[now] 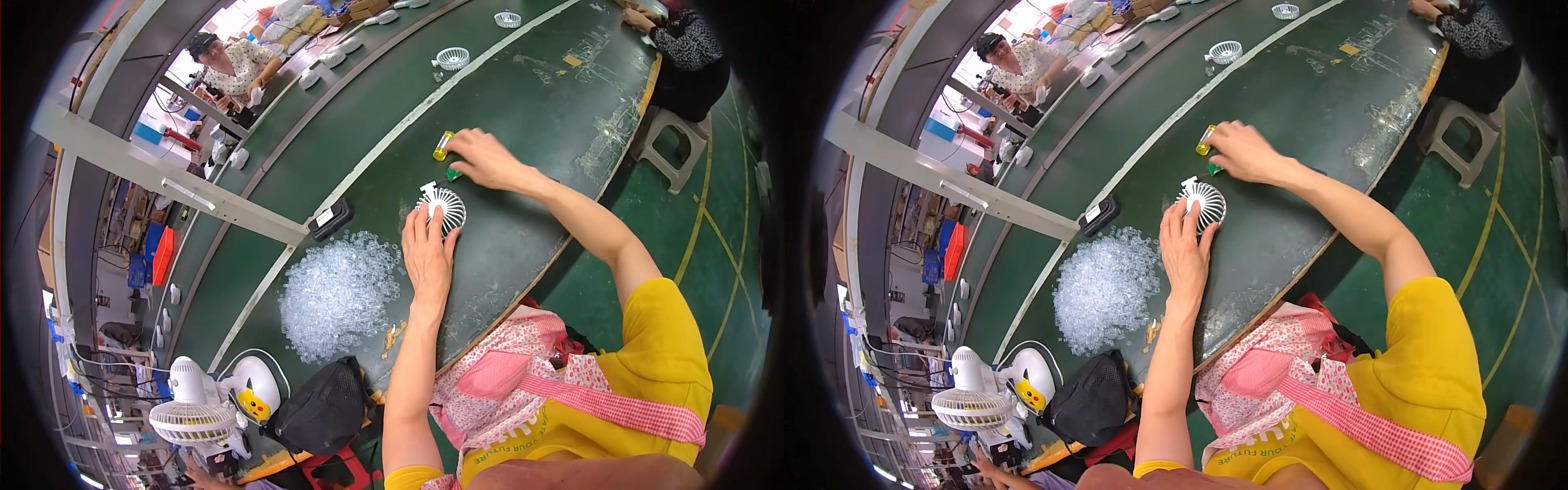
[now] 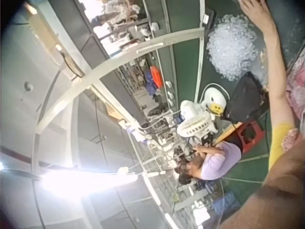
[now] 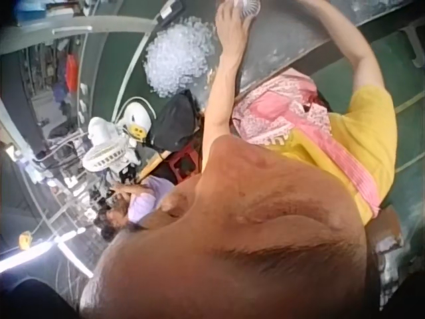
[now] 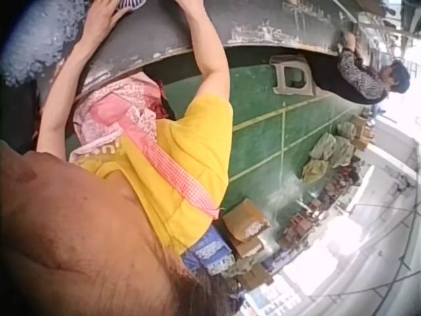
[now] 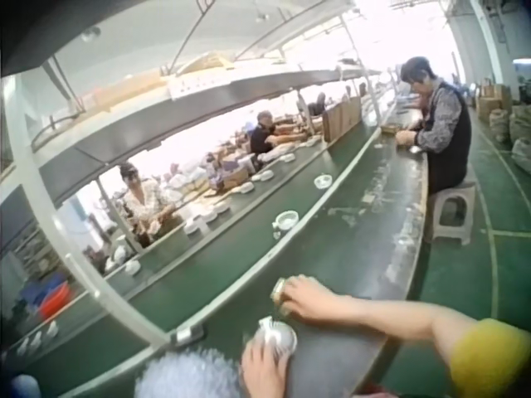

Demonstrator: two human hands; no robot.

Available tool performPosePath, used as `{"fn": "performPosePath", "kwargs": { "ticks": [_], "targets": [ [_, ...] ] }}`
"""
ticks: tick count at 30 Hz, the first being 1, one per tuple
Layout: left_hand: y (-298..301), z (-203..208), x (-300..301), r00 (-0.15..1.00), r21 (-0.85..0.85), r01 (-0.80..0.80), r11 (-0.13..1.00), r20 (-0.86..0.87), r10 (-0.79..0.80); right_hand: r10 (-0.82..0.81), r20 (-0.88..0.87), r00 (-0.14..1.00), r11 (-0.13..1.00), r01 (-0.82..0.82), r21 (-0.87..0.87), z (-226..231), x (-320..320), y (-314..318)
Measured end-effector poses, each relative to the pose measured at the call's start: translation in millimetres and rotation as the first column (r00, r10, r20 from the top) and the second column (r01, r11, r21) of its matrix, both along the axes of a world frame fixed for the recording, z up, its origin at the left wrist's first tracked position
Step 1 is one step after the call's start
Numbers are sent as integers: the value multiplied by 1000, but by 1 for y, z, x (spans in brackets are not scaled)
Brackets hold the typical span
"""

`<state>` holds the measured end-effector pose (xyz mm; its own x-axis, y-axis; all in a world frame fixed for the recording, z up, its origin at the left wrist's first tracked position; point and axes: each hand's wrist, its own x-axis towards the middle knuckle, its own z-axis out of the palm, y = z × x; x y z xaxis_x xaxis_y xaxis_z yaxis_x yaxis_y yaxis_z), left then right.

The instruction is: The person assembles mini fan covers along an assembly line by fitting small plastic pieces onto fan grilles by hand, tapping them with a mallet, and placing the assembled grilles onto the conveyor belt.

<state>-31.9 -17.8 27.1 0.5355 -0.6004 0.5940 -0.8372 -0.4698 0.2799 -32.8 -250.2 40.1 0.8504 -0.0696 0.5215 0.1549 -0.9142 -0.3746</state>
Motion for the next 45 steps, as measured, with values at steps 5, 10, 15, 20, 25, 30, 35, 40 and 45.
{"fn": "performPosePath", "kwargs": {
  "ticks": [5,10,15,20,25,30,35,40,45],
  "targets": [
    [-4,3,-3,1000,18,-20,1000,23,20,-229,-136,964,964,206,-166,-15,-31,-32],
    [-3,-1,-2,1000,-15,2,1000,-26,-3,-111,-87,990,994,111,-6,16,-39,-18],
    [-1,1,-4,1000,-45,0,999,-18,-1,113,110,987,964,-136,230,44,-48,16],
    [7,4,1,998,-64,42,997,-50,-45,-25,-248,968,997,42,65,27,-37,1],
    [33,29,33,882,-297,-72,952,-465,-78,33,93,995,999,-30,-36,11,-6,-10],
    [70,45,40,896,130,31,991,-443,30,327,-187,927,945,-321,62,3,24,4],
    [77,48,26,909,413,81,907,-405,104,350,-283,893,935,-313,167,-5,36,11],
    [72,43,21,924,446,20,895,-350,153,395,-112,912,909,-370,191,-15,28,12],
    [59,34,29,924,-14,-145,989,-360,130,434,-116,893,765,-298,571,-2,18,27]
  ]
}}
